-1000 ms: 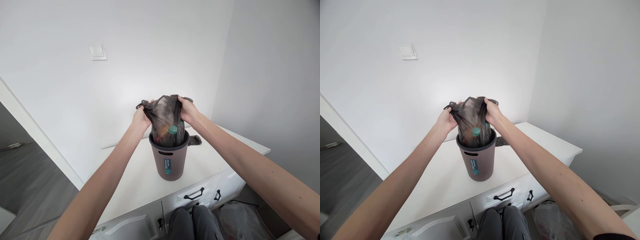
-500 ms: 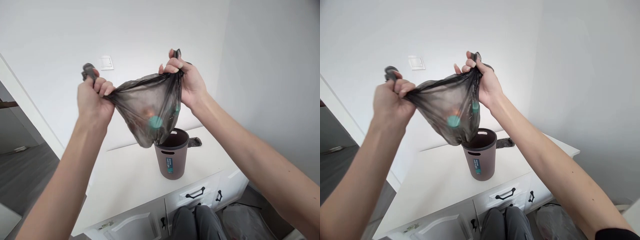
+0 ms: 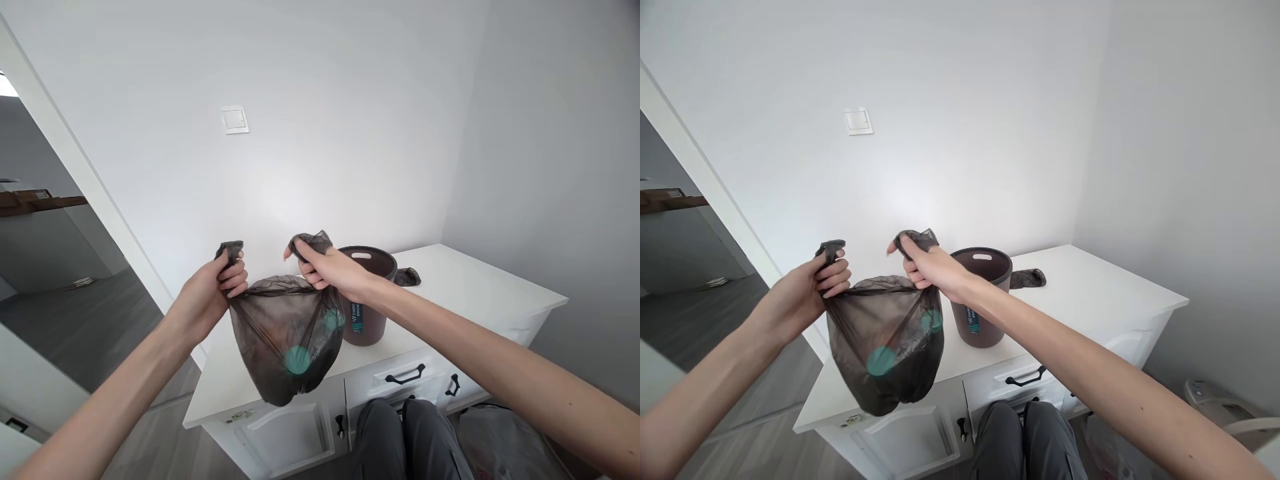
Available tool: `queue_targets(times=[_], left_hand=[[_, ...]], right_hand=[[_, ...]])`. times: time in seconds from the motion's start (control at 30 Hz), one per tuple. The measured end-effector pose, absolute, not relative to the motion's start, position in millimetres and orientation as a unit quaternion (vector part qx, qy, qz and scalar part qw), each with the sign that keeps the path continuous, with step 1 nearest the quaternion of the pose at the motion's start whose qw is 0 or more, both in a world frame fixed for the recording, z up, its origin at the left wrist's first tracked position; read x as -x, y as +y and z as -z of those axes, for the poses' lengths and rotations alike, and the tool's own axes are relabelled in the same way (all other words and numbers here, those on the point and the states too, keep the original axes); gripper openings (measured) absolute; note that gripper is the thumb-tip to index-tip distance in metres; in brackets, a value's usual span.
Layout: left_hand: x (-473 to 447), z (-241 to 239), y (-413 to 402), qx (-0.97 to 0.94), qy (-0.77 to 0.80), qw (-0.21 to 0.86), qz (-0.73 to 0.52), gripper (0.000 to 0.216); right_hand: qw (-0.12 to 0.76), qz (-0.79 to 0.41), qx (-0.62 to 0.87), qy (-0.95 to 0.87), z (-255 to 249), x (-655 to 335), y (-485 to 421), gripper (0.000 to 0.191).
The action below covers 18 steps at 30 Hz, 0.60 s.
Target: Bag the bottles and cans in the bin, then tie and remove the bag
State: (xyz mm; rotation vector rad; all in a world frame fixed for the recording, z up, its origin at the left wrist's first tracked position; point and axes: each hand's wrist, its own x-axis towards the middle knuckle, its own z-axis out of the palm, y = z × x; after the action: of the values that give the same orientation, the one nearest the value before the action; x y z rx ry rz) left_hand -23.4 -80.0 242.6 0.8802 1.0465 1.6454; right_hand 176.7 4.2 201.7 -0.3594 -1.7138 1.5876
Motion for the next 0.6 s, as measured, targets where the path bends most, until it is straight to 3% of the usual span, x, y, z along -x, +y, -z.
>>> queue_targets(times=[0.17, 0.27, 0.37, 0.47, 0.53, 0.6], left_hand=[[12, -217, -78, -0.396, 0.421, 0.477, -0.662, 0.013], [17, -205, -71, -0.451, 0.431, 0.451, -0.638, 0.005], [23, -198, -71, -0.528, 0.508, 0.371, -0.57, 0.027], [18, -191, -75, -0.569, 0.578, 0.294, -0.506, 0.054], [12, -182, -74, -0.579, 0.578, 0.286, -0.498, 0.059], [9, -169, -69, -0.571, 0.567, 0.282, -0.523, 0.054]], right_hand=[[0.355, -0.438, 0.278, -0.777, -184, -146, 7, 0.035], [0.34, -0.401, 0.31, -0.792, -181, -139, 3, 0.031], [0.296, -0.405, 0.333, -0.799, -174, -140, 1, 0.028], [0.306, -0.338, 0.305, -0.836, -161, -138, 3, 0.016], [0.317, -0.315, 0.263, -0.855, -153, -136, 2, 0.011], [0.31, -0.372, 0.232, -0.843, -149, -136, 0, 0.009]])
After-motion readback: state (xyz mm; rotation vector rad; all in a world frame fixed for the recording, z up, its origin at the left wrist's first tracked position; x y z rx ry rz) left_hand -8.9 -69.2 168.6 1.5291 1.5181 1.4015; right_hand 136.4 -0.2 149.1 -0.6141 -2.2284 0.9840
